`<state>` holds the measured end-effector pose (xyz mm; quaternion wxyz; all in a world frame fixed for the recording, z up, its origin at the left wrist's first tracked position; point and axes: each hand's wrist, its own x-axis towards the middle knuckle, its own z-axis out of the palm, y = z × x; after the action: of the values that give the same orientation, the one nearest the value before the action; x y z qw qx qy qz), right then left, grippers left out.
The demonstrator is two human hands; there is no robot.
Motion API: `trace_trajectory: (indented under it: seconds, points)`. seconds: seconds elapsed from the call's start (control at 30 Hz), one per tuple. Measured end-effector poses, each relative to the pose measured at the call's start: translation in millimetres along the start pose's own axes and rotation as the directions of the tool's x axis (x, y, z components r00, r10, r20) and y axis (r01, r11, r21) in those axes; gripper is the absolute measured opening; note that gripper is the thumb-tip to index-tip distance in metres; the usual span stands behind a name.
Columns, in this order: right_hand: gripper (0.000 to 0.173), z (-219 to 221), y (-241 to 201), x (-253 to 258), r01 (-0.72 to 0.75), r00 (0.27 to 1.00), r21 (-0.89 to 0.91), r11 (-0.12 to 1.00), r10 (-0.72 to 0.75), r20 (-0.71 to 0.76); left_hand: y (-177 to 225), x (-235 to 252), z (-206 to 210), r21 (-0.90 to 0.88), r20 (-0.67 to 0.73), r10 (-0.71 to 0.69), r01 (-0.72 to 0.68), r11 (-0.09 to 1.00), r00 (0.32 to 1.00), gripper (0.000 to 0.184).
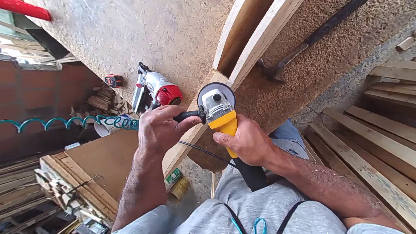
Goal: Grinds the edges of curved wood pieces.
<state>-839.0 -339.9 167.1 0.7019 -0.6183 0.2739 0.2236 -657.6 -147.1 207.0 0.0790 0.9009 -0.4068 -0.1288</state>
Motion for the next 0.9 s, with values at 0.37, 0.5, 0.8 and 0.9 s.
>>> trace_trajectory:
  seconds: [0.37,0.5,0.8,0.9]
  points:
    - [0.057,-3.9,-1.3,-0.7,0.018,0.999,0.014,1.000,-0.017,-0.040,2.4,10.4,-1.1,0.016,0.004,0.015,-0.015,1.000,1.000,0.076]
    - [0.057,-0.4,-4.6,-0.9,0.014,1.000,0.018,1.000,-0.014,-0.012,0.0,4.2,-5.5,0.013,-0.003,0.000,0.000,1.000,1.000,0.075]
    - [0.057,-0.2,-5.1,1.6,0.002,1.000,0.046,0.999,-0.001,-0.020,-1.4,12.8,-7.3,0.023,0.037,-0.002,0.001,1.000,0.999,0.077]
    - [0.056,2.7,-8.6,0.8,0.023,1.000,0.044,0.999,-0.022,-0.020,-2.8,9.0,-11.4,0.013,0.004,0.005,-0.006,1.000,1.000,0.076]
